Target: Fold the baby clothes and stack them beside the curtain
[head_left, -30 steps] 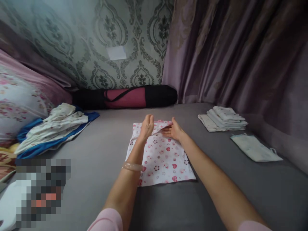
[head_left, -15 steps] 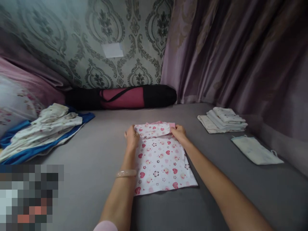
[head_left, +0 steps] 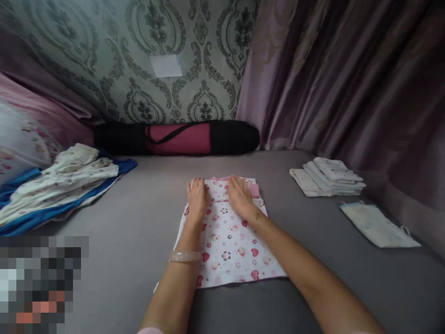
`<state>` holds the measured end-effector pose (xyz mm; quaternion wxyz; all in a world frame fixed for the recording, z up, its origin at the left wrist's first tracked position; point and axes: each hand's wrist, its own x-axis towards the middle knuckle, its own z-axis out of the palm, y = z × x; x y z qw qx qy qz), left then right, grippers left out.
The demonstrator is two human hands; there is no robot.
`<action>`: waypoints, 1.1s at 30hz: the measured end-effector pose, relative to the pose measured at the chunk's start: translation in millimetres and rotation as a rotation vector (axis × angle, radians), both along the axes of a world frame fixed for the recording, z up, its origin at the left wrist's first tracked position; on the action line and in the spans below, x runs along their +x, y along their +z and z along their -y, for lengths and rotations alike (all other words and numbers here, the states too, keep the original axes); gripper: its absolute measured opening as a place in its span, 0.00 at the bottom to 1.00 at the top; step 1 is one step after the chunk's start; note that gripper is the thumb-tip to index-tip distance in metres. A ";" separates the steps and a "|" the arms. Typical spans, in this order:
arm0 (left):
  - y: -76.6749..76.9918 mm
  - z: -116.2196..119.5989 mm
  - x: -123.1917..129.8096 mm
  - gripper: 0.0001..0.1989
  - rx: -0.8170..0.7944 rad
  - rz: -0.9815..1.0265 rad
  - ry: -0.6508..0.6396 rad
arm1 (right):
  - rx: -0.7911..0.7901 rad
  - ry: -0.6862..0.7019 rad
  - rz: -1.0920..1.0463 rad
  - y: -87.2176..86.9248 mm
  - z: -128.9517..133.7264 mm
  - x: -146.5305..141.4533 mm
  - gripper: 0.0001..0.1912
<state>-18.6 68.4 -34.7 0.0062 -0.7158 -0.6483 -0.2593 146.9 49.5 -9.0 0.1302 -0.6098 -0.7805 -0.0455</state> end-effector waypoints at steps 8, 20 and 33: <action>-14.2 1.6 8.6 0.25 -0.093 -0.147 -0.003 | -0.147 0.181 -0.073 -30.0 -5.3 -22.4 0.31; -6.0 3.4 12.4 0.28 -0.192 -0.098 0.127 | -0.102 0.019 0.023 -32.6 2.9 64.1 0.32; 3.9 -5.7 3.6 0.23 -0.366 0.142 0.076 | -0.250 -0.028 -0.132 -35.0 10.7 111.1 0.36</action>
